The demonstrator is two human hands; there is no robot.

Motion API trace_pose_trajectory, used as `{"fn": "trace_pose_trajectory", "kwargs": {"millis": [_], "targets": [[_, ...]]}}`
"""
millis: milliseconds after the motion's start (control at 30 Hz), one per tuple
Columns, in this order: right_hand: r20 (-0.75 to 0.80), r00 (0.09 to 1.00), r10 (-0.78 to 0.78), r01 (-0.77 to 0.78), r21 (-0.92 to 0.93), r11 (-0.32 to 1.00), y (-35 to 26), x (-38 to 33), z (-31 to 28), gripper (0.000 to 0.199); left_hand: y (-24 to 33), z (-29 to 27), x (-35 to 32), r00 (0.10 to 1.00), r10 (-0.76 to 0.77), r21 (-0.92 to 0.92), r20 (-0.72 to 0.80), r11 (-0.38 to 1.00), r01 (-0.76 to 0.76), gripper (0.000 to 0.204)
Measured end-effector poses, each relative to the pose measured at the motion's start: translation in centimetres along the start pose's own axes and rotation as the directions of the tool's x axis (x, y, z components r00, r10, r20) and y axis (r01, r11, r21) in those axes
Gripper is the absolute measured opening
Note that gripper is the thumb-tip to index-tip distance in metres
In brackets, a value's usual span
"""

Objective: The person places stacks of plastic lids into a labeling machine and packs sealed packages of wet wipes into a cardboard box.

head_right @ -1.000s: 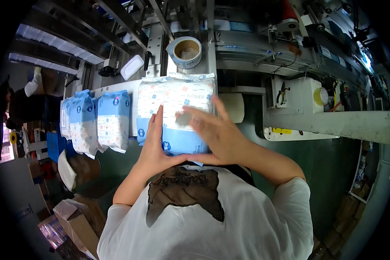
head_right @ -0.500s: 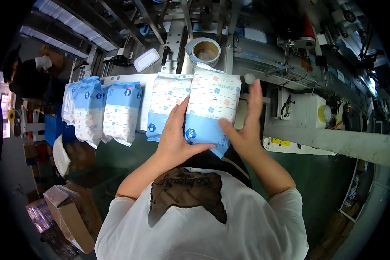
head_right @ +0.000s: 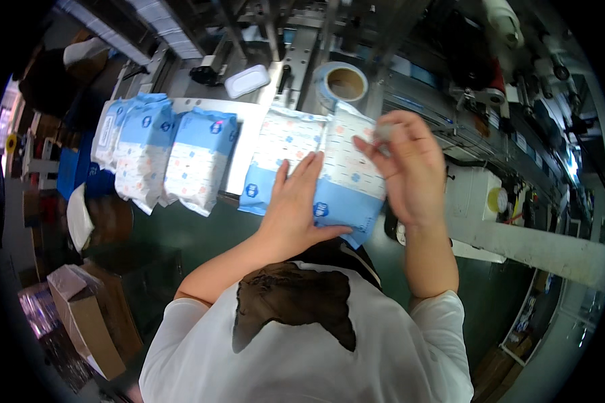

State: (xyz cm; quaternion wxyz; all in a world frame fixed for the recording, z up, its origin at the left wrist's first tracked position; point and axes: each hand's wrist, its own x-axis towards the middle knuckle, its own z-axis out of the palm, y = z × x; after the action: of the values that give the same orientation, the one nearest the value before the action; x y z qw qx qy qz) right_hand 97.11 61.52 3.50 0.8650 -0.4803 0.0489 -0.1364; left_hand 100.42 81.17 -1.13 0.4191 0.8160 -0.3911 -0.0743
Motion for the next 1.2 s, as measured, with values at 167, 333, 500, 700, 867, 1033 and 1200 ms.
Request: {"fn": "trace_pose_trajectory", "kwargs": {"millis": [167,333,500,700,867,1033,1200], "targets": [[-0.007,0.992,-0.127,0.127,-0.003,0.992,0.0,-0.5,-0.6,0.04,-2.2,-3.1,-1.7,0.976,0.125,0.118,-0.181,0.987,-0.105,0.09],[-0.03,0.994,-0.106,0.109,0.112,0.988,-1.2,-1.3,-1.9,0.055,-8.6,-8.6,-5.5,0.884,-0.084,0.528,-0.459,0.775,0.348,0.088],[0.083,0.985,-0.154,0.164,-0.133,0.977,-0.8,-0.8,-1.1,0.064,-8.4,-7.9,-6.5,0.901,-0.196,0.616,-0.388,0.671,0.411,0.091],[0.028,0.993,-0.112,0.115,-0.309,0.944,-0.3,-0.5,-0.4,0.06,-8.4,-6.5,-8.9,0.869,-0.157,0.503,-0.47,0.761,0.41,0.098],[0.054,0.988,-0.144,0.154,-0.367,0.917,-0.4,-0.2,0.8,0.063,-11.2,-4.7,-10.3,0.678,-0.347,-0.095,-0.648,0.92,0.38,0.103],[0.061,0.983,-0.175,0.185,-0.41,0.893,-0.6,-0.1,1.3,0.067,-9.2,-6.4,-10.2,0.691,-0.188,0.012,-0.698,0.962,0.274,0.092],[-0.036,0.958,-0.283,0.217,-0.554,0.804,-0.7,-0.7,-1.1,0.065,-6.2,-12.3,-11.1,0.738,0.135,0.206,-0.661,0.979,0.006,0.085]]}}
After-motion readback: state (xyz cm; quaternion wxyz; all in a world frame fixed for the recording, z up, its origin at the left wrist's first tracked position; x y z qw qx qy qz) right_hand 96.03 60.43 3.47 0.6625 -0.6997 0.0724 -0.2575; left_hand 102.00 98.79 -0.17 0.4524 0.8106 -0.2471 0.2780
